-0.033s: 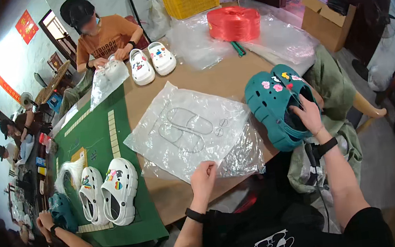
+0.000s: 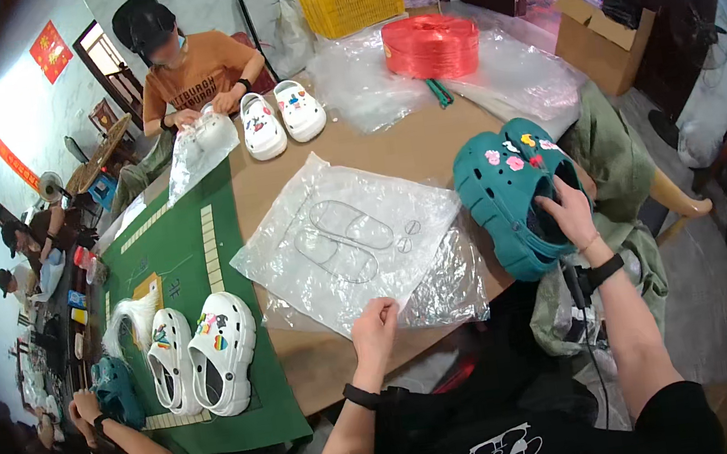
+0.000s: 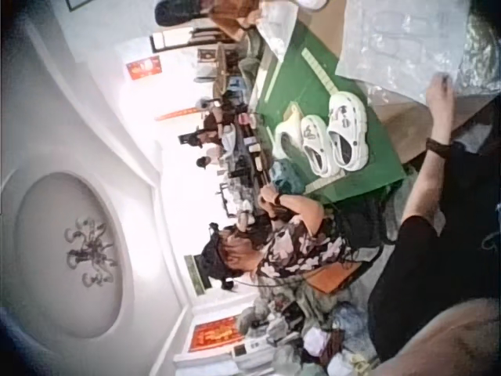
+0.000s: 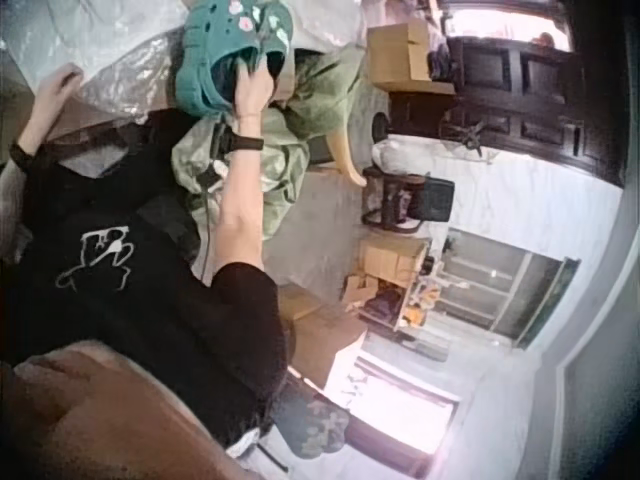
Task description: Packing pairs of decorated clog shoes into plastic bags and larger sacks.
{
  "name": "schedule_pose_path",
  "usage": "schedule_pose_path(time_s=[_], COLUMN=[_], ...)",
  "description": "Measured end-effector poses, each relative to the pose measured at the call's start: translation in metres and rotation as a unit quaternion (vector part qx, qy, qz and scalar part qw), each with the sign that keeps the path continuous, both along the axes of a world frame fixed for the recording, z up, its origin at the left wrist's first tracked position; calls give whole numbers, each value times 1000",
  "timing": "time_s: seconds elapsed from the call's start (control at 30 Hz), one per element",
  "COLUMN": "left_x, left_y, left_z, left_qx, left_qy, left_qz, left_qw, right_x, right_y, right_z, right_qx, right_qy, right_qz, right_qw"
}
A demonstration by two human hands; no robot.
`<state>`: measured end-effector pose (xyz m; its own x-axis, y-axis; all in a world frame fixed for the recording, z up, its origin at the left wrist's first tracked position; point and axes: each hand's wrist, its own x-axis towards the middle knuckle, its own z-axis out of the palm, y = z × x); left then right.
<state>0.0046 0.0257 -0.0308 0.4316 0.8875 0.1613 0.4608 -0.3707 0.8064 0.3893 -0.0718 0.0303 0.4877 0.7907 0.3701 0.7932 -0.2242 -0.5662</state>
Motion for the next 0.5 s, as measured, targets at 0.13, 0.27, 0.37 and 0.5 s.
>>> schedule_pose_path(time_s=[0.13, 0.27, 0.37, 0.5], left_x=[-3, 6, 0, -11], left_y=[-10, -21, -22, -13], left_z=[-12, -9, -11, -57], left_qx=[-4, -21, -18, -179], left_qy=[-40, 17, 21, -351], left_qz=[44, 46, 47, 57], left_qw=[998, 999, 999, 918], right_x=[-17, -49, -75, -102], right_y=[-21, -51, -63, -60], right_z=[13, 42, 57, 66], right_qx=[34, 38, -35, -84], right_qy=[68, 95, 113, -2], right_qz=[15, 84, 157, 391], right_qw=[997, 991, 980, 917])
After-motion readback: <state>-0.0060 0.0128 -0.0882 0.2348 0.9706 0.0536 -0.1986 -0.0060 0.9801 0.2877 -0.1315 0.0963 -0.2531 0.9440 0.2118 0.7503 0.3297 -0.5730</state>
